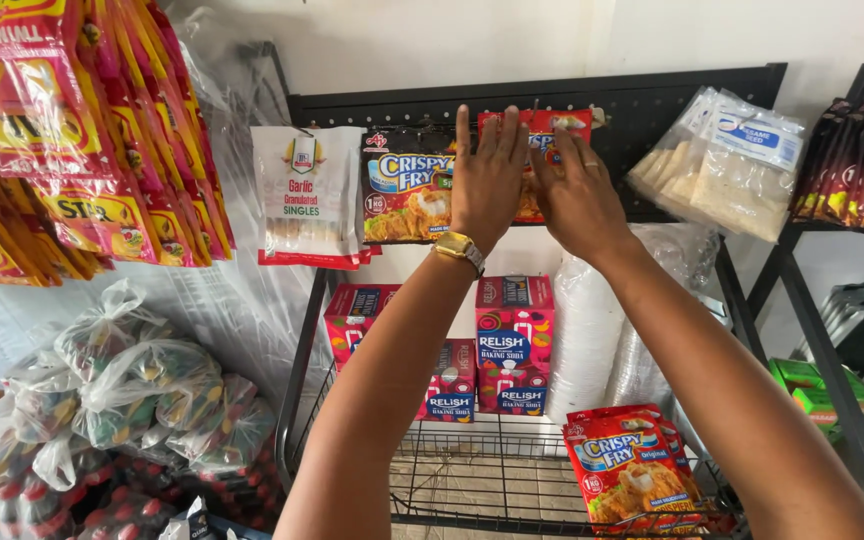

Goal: Organizing and stocking various food packets on a wire retail shelf.

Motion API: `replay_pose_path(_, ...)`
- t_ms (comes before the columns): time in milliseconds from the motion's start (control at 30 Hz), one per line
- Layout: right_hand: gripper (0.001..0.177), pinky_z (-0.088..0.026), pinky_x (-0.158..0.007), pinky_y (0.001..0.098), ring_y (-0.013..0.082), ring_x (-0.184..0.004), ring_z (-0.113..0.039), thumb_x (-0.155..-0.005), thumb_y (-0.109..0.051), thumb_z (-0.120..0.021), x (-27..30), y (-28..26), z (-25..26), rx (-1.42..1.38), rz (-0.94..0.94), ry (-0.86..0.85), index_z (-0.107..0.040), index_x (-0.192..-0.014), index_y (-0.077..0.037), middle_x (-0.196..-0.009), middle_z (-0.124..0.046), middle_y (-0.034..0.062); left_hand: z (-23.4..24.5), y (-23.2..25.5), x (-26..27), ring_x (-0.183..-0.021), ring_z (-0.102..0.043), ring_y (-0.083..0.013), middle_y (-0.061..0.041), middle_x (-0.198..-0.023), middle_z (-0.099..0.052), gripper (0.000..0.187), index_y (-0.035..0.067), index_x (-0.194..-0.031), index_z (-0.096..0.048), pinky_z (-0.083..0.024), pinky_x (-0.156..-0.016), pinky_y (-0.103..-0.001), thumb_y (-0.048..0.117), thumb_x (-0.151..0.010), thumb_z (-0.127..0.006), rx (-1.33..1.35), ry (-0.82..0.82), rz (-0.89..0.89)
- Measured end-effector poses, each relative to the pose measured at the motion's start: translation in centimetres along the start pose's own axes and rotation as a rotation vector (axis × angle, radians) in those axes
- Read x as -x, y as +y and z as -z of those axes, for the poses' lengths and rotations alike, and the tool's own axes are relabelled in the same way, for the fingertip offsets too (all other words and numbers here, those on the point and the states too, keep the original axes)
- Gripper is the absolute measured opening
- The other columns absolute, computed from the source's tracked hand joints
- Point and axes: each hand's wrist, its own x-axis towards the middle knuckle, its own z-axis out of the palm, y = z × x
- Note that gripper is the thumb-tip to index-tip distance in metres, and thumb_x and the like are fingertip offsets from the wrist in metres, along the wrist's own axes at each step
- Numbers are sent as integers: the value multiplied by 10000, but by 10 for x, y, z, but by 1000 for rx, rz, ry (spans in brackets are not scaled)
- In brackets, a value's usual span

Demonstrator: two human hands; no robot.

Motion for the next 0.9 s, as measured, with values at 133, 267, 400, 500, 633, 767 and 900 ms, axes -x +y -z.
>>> replay_pose_path(133, 526, -347, -1164, 546, 483, -1421, -388, -952, -125, -669, 0, -2, -2, -153, -70, -67, -584, -1468, -73, -1536, -402, 311, -11, -1, -3, -1436, -402, -252, -122, -1561, -450, 572, 137, -1525, -465, -22, -1239, -642, 275, -980, -573, -3, -57, 26)
replay_pose_path(267, 496, -357, -1173, 535, 475, -1437, -400, -960, -91, -678, 14, 3, -13, -155, -84, -36, -629, -1451, -138, -1569, -409, 274, -16, 4, 6, -1468, -395, -243, -125, -1542, -464, 548, 146, -1518, -492, -5, -1248, -652, 282, -997, -596, 71, -80, 59)
replay_pose_path(400, 398, -381, -1236, 487, 421, -1468, -443, -1070, -104, -698, 59, 1, -1, -145, -25, -25, -666, -1460, -174, -1615, -441, 181, 14, 22, 59, -1467, -393, -273, -120, -1529, -476, 535, 142, -1460, -545, -49, -1226, -664, 277, -956, -660, 217, 54, 49)
replay_pose_path(500, 486, -378, -1155, 494, 423, -1409, -464, -896, -133, -765, 98, -18, 58, -120, 22, -161, -719, -1379, -117, -1550, -518, 181, 32, 50, 132, -1428, -438, -306, -121, -1484, -508, 490, 128, -1428, -580, -165, -1231, -637, 304, -984, -685, 471, 27, 0)
replay_pose_path(633, 330, -374, -1193, 466, 366, -1415, -490, -876, -187, -805, 174, -18, 80, 30, 48, -268, -777, -1205, -173, -1390, -638, 73, 24, 113, 218, -1277, -558, -323, -130, -1400, -564, 427, 103, -1336, -623, -351, -1102, -584, 331, -985, -703, 711, -108, -6)
replay_pose_path(767, 116, -426, -1210, 419, 240, -1295, -571, -975, -168, -790, 258, -17, 73, -30, -115, -493, -773, -1090, -160, -1204, -672, 26, -2, 178, 276, -912, -705, -295, -89, -1158, -680, 424, 101, -1191, -685, -540, -744, -471, 403, -901, -754, 1015, -463, 226)
replay_pose_path(900, 430, -517, -907, 514, 344, -1052, -638, -889, -337, -821, 300, -21, 73, -216, -555, -890, -713, -1253, -134, -1126, -639, 125, -49, 215, 314, -722, -727, -177, -29, -939, -720, 424, 58, -1076, -692, -587, -577, -327, 368, -838, -857, 1447, -680, 602)
